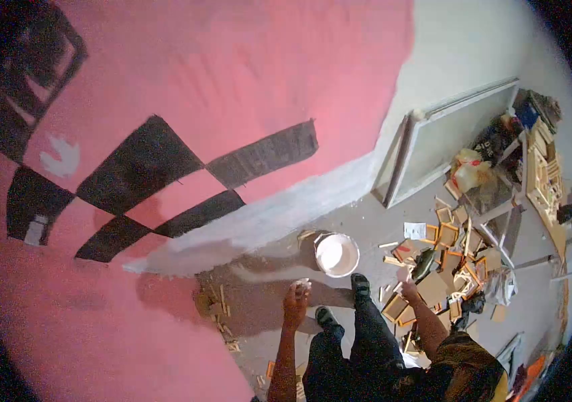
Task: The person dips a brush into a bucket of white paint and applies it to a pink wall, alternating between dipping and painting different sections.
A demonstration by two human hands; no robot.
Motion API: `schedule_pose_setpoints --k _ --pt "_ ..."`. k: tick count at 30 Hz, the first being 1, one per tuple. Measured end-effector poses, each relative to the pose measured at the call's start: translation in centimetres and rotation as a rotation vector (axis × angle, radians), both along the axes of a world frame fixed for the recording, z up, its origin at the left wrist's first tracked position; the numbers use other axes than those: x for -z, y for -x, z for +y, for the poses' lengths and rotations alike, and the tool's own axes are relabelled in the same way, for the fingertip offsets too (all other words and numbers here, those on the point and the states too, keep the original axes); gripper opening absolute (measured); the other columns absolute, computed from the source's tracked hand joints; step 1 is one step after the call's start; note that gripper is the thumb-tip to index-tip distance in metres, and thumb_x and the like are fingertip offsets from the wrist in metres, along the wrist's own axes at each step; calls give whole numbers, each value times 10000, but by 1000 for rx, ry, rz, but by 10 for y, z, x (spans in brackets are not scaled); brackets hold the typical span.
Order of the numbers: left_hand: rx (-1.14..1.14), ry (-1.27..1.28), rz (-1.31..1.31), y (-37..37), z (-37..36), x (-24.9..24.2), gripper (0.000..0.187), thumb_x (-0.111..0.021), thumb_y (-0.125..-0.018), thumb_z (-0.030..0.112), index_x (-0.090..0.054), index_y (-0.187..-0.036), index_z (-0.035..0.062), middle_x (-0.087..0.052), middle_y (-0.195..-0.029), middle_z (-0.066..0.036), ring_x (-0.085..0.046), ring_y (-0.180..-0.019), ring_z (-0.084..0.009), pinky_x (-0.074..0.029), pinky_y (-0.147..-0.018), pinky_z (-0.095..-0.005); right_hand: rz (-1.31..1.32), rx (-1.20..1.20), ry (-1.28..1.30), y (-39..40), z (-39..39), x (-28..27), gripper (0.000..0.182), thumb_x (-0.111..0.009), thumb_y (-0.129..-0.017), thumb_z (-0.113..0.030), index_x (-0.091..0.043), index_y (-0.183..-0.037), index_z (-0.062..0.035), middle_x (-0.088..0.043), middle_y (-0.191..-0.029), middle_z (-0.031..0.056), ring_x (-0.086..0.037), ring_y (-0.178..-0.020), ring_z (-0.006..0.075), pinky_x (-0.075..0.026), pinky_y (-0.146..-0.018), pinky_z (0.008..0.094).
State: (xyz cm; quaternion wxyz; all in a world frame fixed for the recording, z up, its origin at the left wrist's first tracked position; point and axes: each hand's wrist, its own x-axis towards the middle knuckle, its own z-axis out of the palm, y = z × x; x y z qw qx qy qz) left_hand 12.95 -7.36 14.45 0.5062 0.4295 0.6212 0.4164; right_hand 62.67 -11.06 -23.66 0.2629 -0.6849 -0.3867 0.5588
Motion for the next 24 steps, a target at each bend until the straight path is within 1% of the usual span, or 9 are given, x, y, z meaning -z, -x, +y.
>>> schedule_pose_setpoints --k 2,4,7,10,13,17,21,23,24 --pt "52 -311 194 1 -10 -16 273 -513 -870 130 -499 -1129 47 -594 -1022 -53 -579 -831 -121 -468 -658 -243 68 36 -79 -45 -41 22 137 -527 -818 -258 -523 -855 -126 -489 -598 38 -507 -523 174 -418 -424 320" --pt "17 -160 -44 -2 -22 -33 278 -504 -873 128 -490 -1140 53 -593 -1024 -40 -578 -800 -109 -442 -615 -220 -180 13 -170 -69 -96 4 141 -533 -815 -290 -518 -849 -154 -461 -569 22 -502 -519 159 -415 -405 298" --pt "-34 8 -236 -8 -33 -45 292 -455 -874 75 -469 -1166 69 -586 -1034 -18 -571 -766 -89 -405 -571 -187 219 685 99 -38 -160 -109 212 -549 -802 -332 -497 -843 -131 -433 -531 21 -481 -472 161 -408 -390 293" --pt "35 54 -128 -11 -23 -60 294 -461 -881 74 -469 -1175 76 -579 -1040 -15 -557 -803 -80 -403 -583 -195 92 672 208 -29 -209 -151 207 -538 -807 -320 -509 -814 -114 -448 -538 34 -487 -468 174 -402 -391 308" --pt "-70 -84 -143 -40 -20 -77 214 -523 -860 145 -554 -1067 96 -594 -804 30 -418 -538 -26 -335 -451 -179 72 707 254 -32 -246 -172 211 -527 -813 -307 -520 -785 -98 -463 -544 47 -492 -465 187 -397 -392 323" --pt "8 3 -156 -71 -24 -100 223 -492 -889 94 -526 -1107 67 -571 -978 -14 -536 -817 -68 -395 -577 -204 48 721 225 -55 -267 -174 228 -512 -820 -291 -535 -746 -76 -483 -552 65 -499 -461 205 -390 -394 343" --pt "65 -10 -35 -107 -34 -114 212 -523 -877 104 -533 -1086 68 -581 -926 -3 -505 -692 -60 -391 -546 -204 -145 492 -64 -102 -272 -154 256 -498 -827 -275 -550 -707 -54 -503 -561 83 -506 -456 222 -383 -395 364" --pt "65 -15 -37 -116 -38 -105 199 -534 -873 107 -542 -1069 71 -583 -906 2 -478 -632 -56 -388 -524 -205 67 1023 183 -100 -239 -192 295 -464 -851 -269 -501 -666 -42 -465 -523 65 -454 -406 198 -341 -358 332" --pt "55 -35 -24 -122 -40 -105 200 -541 -867 105 -542 -1063 65 -590 -906 -10 -497 -648 -65 -398 -534 -211 17 986 161 -108 -230 -196 304 -457 -856 -274 -483 -653 -50 -459 -523 59 -438 -392 186 -326 -345 325"
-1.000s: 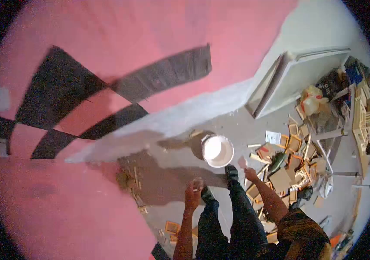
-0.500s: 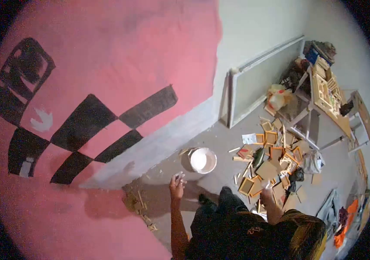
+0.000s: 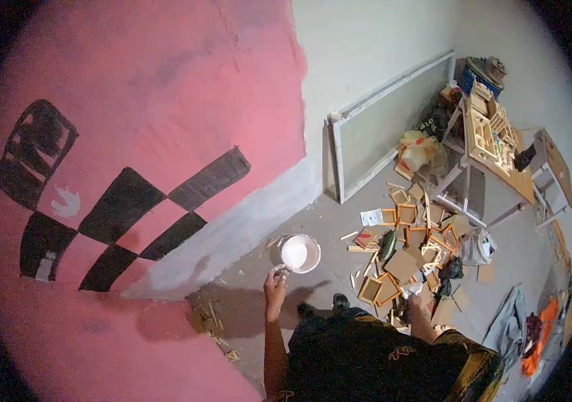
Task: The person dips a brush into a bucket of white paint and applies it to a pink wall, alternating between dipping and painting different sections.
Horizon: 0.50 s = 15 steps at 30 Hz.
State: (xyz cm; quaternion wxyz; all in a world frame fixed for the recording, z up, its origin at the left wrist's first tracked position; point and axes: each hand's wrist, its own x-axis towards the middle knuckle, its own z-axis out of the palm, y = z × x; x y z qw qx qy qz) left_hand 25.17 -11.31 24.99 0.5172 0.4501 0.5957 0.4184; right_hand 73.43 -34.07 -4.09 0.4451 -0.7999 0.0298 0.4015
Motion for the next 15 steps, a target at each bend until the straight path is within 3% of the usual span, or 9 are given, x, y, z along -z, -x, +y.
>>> schedule_pose_setpoints --k 2,5,6,9,10,11,13,14,15 --pt "-31 -36 30 -10 -6 1 202 -554 -855 103 -543 -1051 52 -603 -907 -32 -534 -680 -82 -418 -554 -223 -94 -90 9 -22 2 23 324 -444 -867 -284 -448 -627 -67 -447 -523 47 -405 -364 161 -295 -321 310" --pt "-22 -71 177 -23 -10 54 224 -578 -832 108 -541 -1039 31 -626 -905 -90 -595 -796 -153 -458 -644 -272 -97 -194 59 -41 18 51 324 -438 -877 -296 -444 -625 -91 -439 -530 33 -402 -377 142 -313 -325 297" --pt "46 -173 196 -28 -8 76 276 -587 -812 95 -517 -1071 29 -634 -901 -131 -608 -899 -224 -465 -729 -318 -63 -204 52 -40 18 41 307 -446 -876 -318 -467 -671 -91 -452 -553 30 -422 -406 146 -340 -349 295" --pt "211 -83 301 -58 -11 22 307 -576 -815 77 -498 -1110 40 -632 -905 -132 -611 -891 -252 -467 -749 -330 87 -163 5 -11 30 -22 309 -469 -874 -383 -537 -807 -90 -493 -624 21 -483 -495 158 -422 -421 289" --pt "269 -104 224 -61 -13 22 330 -563 -825 69 -475 -1141 30 -629 -929 -124 -610 -903 -231 -470 -754 -324 63 -289 -76 4 27 -68 327 -469 -868 -407 -567 -858 -95 -512 -670 24 -499 -531 168 -459 -476 309" --pt "264 -45 220 -66 -13 13 328 -562 -828 70 -475 -1141 27 -629 -936 -121 -609 -904 -224 -471 -755 -323 14 -171 -168 -3 7 -33 339 -479 -853 -414 -568 -864 -87 -520 -699 40 -516 -571 171 -478 -522 337" --pt "262 74 215 -71 -20 -12 325 -559 -833 72 -474 -1142 19 -627 -950 -116 -608 -906 -211 -473 -757 -322 94 -393 28 -41 -1 40 329 -498 -836 -414 -566 -856 -93 -518 -701 37 -514 -567 172 -465 -508 343" --pt "256 56 196 -71 -22 -4 323 -559 -834 72 -475 -1141 18 -626 -947 -115 -605 -909 -205 -474 -756 -323 -74 -607 -61 -48 -12 44 317 -502 -833 -416 -560 -837 -104 -503 -676 26 -504 -550 169 -450 -488 339" --pt "248 43 179 -68 -26 14 321 -559 -835 72 -475 -1140 16 -626 -945 -115 -603 -911 -199 -476 -754 -324 -10 -560 -30 -45 -12 37 314 -501 -834 -416 -555 -836 -107 -495 -666 24 -498 -542 167 -443 -480 337"
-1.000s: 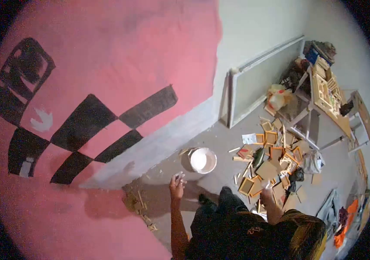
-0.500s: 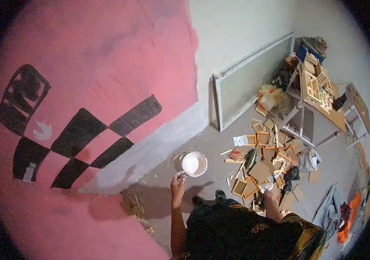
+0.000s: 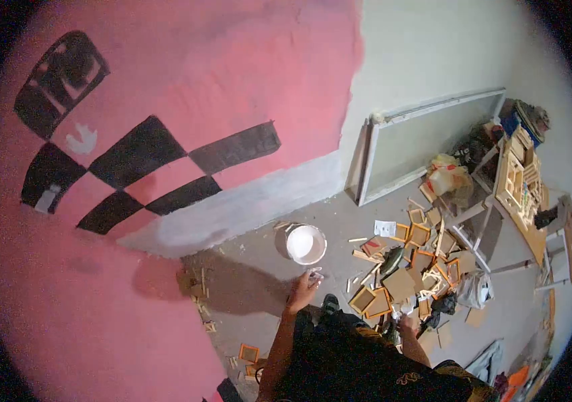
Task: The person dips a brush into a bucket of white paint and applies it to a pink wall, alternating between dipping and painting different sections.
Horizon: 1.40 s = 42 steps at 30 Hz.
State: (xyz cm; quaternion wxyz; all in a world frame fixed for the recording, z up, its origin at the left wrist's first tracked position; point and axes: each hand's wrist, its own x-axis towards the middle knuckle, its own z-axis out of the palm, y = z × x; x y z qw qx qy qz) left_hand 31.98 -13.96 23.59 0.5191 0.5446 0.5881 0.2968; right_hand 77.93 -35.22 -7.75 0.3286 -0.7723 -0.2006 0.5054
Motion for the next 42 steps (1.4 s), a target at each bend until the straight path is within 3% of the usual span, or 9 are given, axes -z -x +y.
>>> schedule_pose_setpoints --k 7,12,14,21,24,28,32,38,42 --pt "-243 -439 45 35 -34 82 308 -566 -826 115 -513 -1129 87 -617 -823 -67 -590 -691 -157 -487 -671 -317 346 -25 99 9 35 -9 294 -492 -837 -418 -524 -825 -125 -437 -597 10 -454 -487 156 -395 -428 324" --pt "-307 -136 252 65 -40 14 365 -582 -825 279 -520 -1047 -4 -600 -919 -206 -599 -785 -325 -461 -731 -418 933 -92 108 5 73 9 282 -485 -840 -419 -502 -818 -139 -395 -547 0 -423 -447 147 -361 -391 315" --pt "-320 -120 129 74 -43 26 381 -578 -827 302 -526 -1047 -4 -598 -919 -207 -607 -745 -304 -465 -719 -413 423 -347 44 12 101 30 302 -483 -848 -427 -493 -851 -125 -417 -550 6 -406 -428 145 -349 -376 287" --pt "-363 -195 11 153 -58 35 384 -572 -839 307 -530 -1110 38 -593 -892 -187 -600 -777 -279 -467 -724 -395 15 -346 223 142 174 -68 309 -461 -868 -425 -502 -865 -118 -470 -604 -14 -433 -458 125 -368 -375 258" --pt "-448 -529 -4 213 -64 55 367 -559 -848 306 -534 -1091 32 -574 -961 -188 -583 -864 -285 -466 -747 -392 76 -404 169 210 198 -77 317 -463 -863 -430 -509 -846 -117 -455 -582 -22 -428 -444 128 -365 -375 265" --pt "-505 -330 -109 316 -105 33 287 -561 -860 246 -544 -1043 26 -548 -1018 -166 -582 -884 -268 -482 -746 -354 251 -466 68 297 205 -88 327 -467 -856 -436 -518 -820 -115 -435 -552 -33 -421 -426 132 -360 -376 275" --pt "-527 -342 11 402 -134 75 293 -553 -868 255 -541 -1066 39 -552 -1040 -152 -600 -836 -255 -493 -709 -343 1048 -369 -22 383 215 -99 338 -471 -850 -443 -527 -794 -113 -415 -522 -44 -414 -408 137 -355 -377 284" --pt "-676 -139 86 494 -177 5 314 -520 -873 312 -579 -1083 86 -589 -1023 -136 -598 -859 -249 -466 -778 -363 224 -750 -81 592 254 -167 310 -513 -845 -377 -567 -891 -75 -446 -587 -43 -446 -466 77 -374 -395 228" --pt "-641 -256 133 543 -184 12 297 -500 -872 240 -550 -1119 83 -578 -1074 -118 -566 -946 -278 -454 -813 -388 270 -818 -224 690 284 -188 348 -513 -844 -402 -580 -937 -73 -480 -625 -33 -476 -509 89 -427 -437 234"
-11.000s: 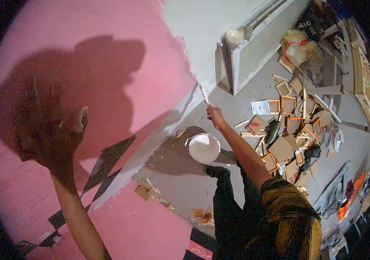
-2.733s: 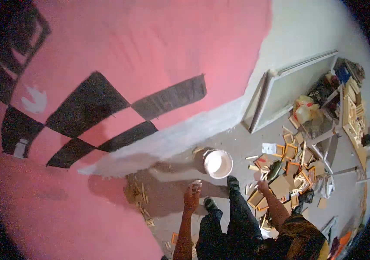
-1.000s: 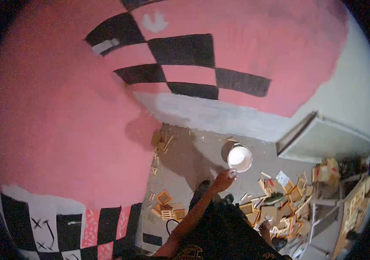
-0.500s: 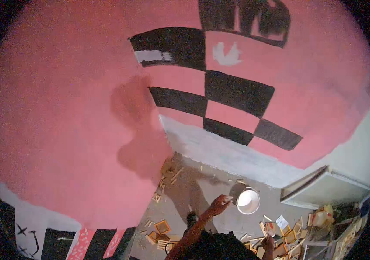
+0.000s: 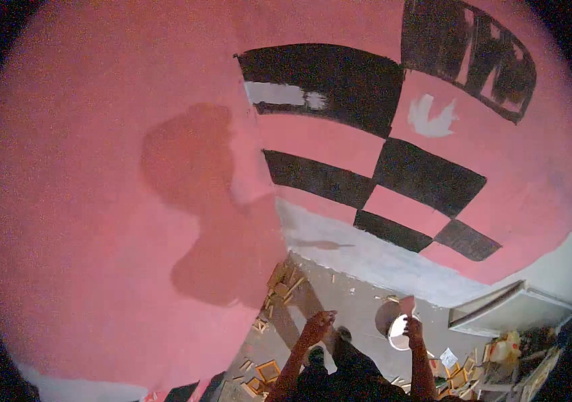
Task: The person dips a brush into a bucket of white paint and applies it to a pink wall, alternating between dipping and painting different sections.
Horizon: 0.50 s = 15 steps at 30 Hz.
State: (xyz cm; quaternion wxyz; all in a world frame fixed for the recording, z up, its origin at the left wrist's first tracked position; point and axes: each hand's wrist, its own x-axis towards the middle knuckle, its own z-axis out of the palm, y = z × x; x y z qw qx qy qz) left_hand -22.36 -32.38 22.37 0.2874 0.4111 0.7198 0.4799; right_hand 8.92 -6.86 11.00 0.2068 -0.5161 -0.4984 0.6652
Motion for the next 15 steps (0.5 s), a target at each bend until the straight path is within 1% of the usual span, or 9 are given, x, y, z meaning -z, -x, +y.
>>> schedule_pose_setpoints --k 1,3,5,7,8,10,12,14,15 --pt "34 -59 21 13 3 6 297 -495 -871 216 -540 -1131 80 -573 -1092 -115 -555 -974 -287 -451 -825 -393 42 27 -40 25 4 -11 359 -502 -850 -411 -584 -933 -72 -491 -637 -26 -482 -521 95 -427 -440 236" --pt "104 -6 229 35 9 43 317 -478 -872 194 -510 -1164 73 -551 -1131 -117 -530 -1017 -302 -430 -866 -406 115 101 -115 66 9 -33 383 -481 -862 -429 -593 -926 -69 -513 -660 -13 -494 -543 109 -427 -446 239" --pt "85 -23 237 58 27 67 344 -450 -887 195 -475 -1206 70 -520 -1175 -135 -510 -1058 -296 -398 -911 -402 -176 -115 -556 103 34 -55 383 -460 -894 -396 -615 -831 -51 -502 -652 3 -470 -568 88 -398 -470 251" --pt "2 -47 268 77 50 82 364 -426 -902 204 -448 -1239 68 -505 -1194 -149 -499 -1081 -285 -379 -935 -396 -145 -69 -646 141 44 -110 357 -463 -905 -338 -587 -824 -13 -450 -600 12 -416 -550 95 -345 -472 273" --pt "-13 -22 220 84 53 82 370 -421 -907 210 -439 -1248 66 -506 -1192 -153 -506 -1070 -279 -382 -927 -393 -132 -47 -691 160 49 -137 345 -464 -910 -309 -574 -820 6 -424 -575 16 -390 -541 99 -318 -473 284" --pt "-7 35 64 111 71 77 385 -416 -915 221 -420 -1263 57 -509 -1187 -159 -525 -1035 -266 -394 -905 -389 -200 -40 -829 212 58 -211 249 -488 -902 -225 -569 -881 10 -428 -686 36 -396 -554 129 -331 -499 280" --pt "-14 56 -90 146 100 58 398 -431 -912 222 -410 -1268 46 -521 -1165 -162 -550 -977 -262 -416 -864 -389 -156 4 -1033 254 76 -237 222 -499 -893 -196 -578 -905 12 -430 -697 51 -413 -576 129 -344 -511 261" --pt "-49 27 -175 183 132 37 409 -459 -900 214 -409 -1266 37 -544 -1128 -163 -573 -910 -266 -443 -813 -393 -166 -94 -812 298 88 -259 240 -485 -886 -214 -562 -960 2 -489 -794 135 -486 -714 268 -382 -630 358" --pt "-34 -19 88 197 143 11 369 -484 -882 182 -452 -1217 29 -561 -1094 -162 -581 -876 -264 -458 -778 -380 -168 -144 -714 321 95 -274 255 -478 -883 -223 -555 -988 -3 -518 -843 177 -523 -783 338 -402 -690 407"
